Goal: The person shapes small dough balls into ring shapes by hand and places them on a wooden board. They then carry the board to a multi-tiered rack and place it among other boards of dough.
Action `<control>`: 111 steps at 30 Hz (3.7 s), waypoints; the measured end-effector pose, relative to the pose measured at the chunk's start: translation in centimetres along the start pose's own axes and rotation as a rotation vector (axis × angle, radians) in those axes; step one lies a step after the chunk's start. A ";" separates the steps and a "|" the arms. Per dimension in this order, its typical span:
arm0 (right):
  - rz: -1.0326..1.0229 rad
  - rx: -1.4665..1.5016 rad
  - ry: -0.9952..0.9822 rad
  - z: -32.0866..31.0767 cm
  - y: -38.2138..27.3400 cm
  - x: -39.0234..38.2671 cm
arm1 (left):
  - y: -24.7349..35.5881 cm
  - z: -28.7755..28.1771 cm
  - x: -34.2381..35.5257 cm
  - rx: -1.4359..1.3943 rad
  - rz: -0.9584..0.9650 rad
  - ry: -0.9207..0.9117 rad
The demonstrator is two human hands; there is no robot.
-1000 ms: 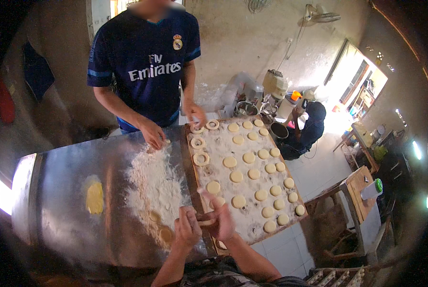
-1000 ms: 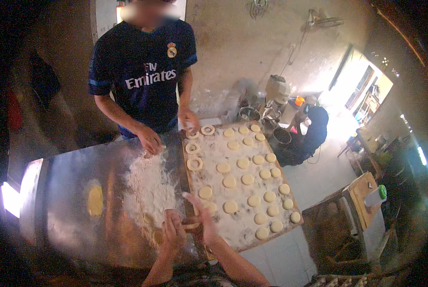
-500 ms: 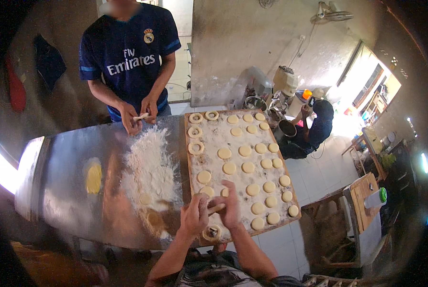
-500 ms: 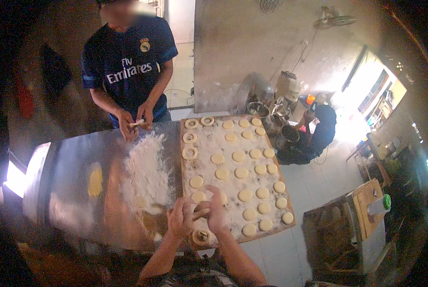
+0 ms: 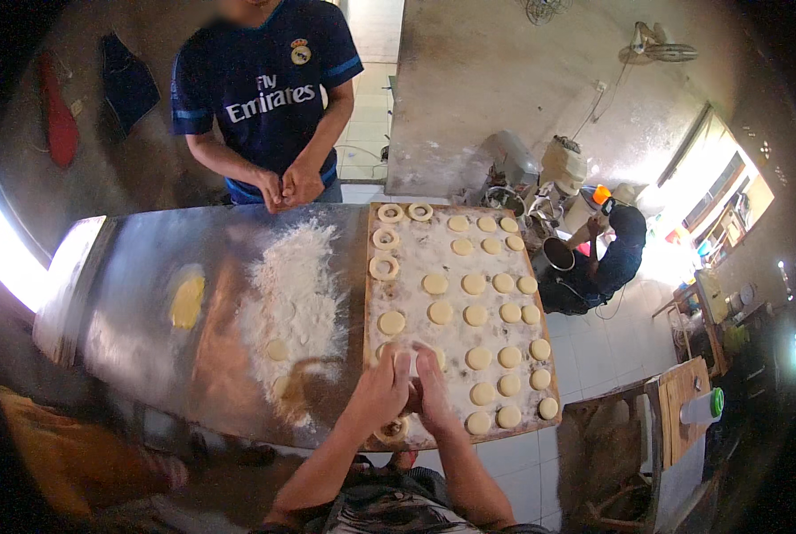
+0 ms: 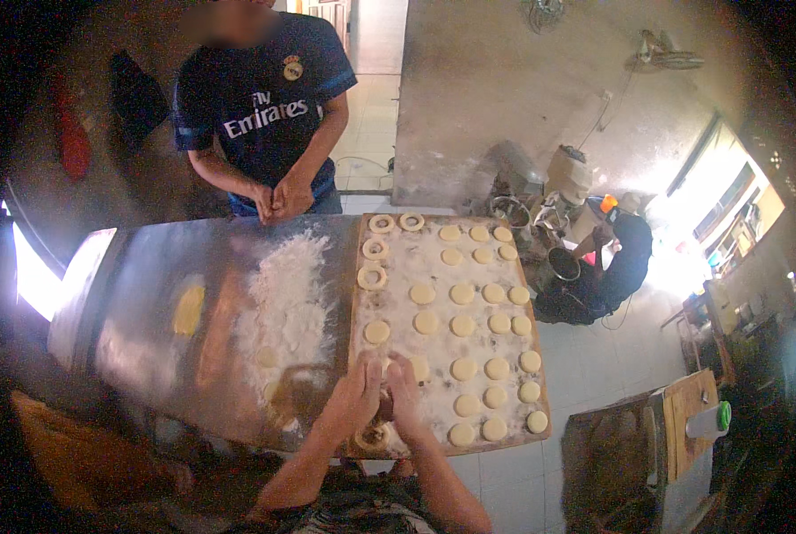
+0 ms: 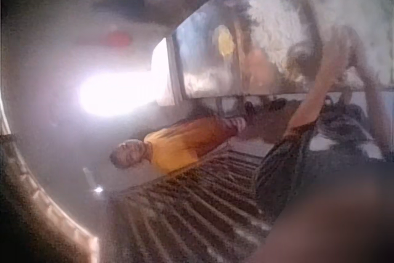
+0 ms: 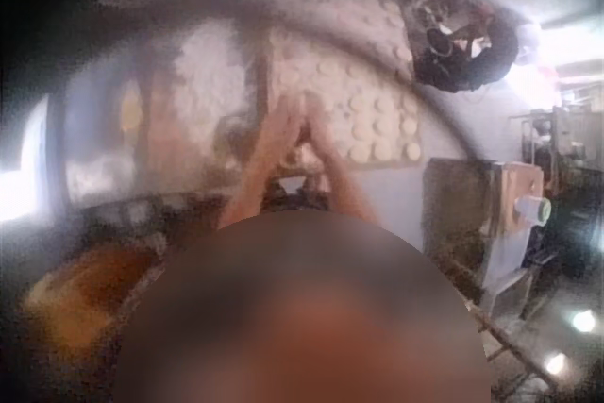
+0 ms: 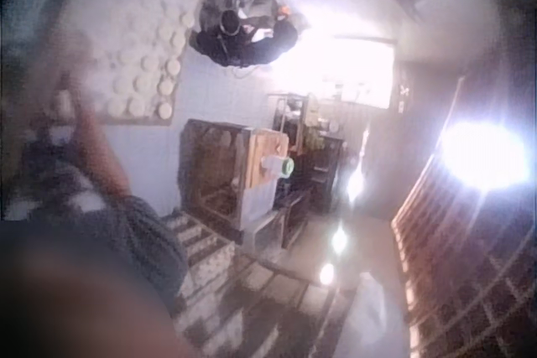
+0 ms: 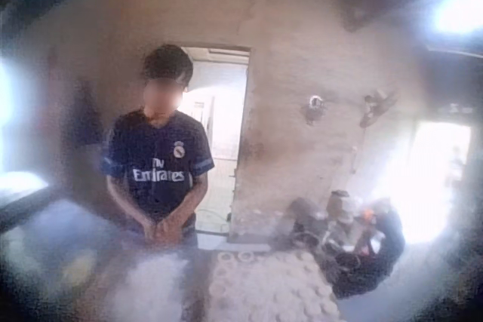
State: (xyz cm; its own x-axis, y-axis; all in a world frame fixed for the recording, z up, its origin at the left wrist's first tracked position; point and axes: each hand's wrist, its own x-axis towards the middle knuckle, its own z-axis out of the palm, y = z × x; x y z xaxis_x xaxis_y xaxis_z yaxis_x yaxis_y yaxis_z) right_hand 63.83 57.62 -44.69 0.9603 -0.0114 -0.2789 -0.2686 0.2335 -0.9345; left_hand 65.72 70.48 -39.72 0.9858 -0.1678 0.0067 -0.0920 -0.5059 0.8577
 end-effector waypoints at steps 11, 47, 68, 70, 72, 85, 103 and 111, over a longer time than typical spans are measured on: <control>-0.304 -1.173 0.212 0.4 2.1 0.9 | -5.8 -1.0 -0.2 0.612 -0.127 -0.223; -0.145 -0.841 -0.233 13.6 2.7 12.1 | -15.1 -15.3 3.2 0.005 -0.001 0.128; -0.367 -0.125 0.043 10.1 2.5 6.6 | -9.1 -7.8 4.6 -1.170 0.262 0.063; -0.481 -0.391 0.118 9.4 3.3 7.5 | -7.7 -7.1 4.4 -1.375 -0.012 0.031; -0.355 -0.271 -0.033 8.7 2.4 6.3 | -8.4 -5.3 4.1 -0.887 0.031 0.252; -0.496 0.122 0.088 4.0 1.1 1.0 | -1.7 -1.9 2.0 -0.157 0.258 0.214; -0.117 0.201 -0.206 -3.9 -4.3 -3.9 | 0.9 4.2 -0.7 0.024 0.475 0.082; -0.259 0.042 -0.182 -6.4 -1.9 -4.1 | 2.6 6.0 -2.6 0.102 0.511 0.164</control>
State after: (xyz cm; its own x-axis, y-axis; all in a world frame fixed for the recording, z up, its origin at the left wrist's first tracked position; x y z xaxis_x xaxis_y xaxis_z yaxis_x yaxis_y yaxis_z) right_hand 59.92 50.96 -43.23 0.9951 0.0981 0.0146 -0.0141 0.2855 -0.9583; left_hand 62.09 64.56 -40.55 0.8203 -0.2834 0.4968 -0.5701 -0.4754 0.6701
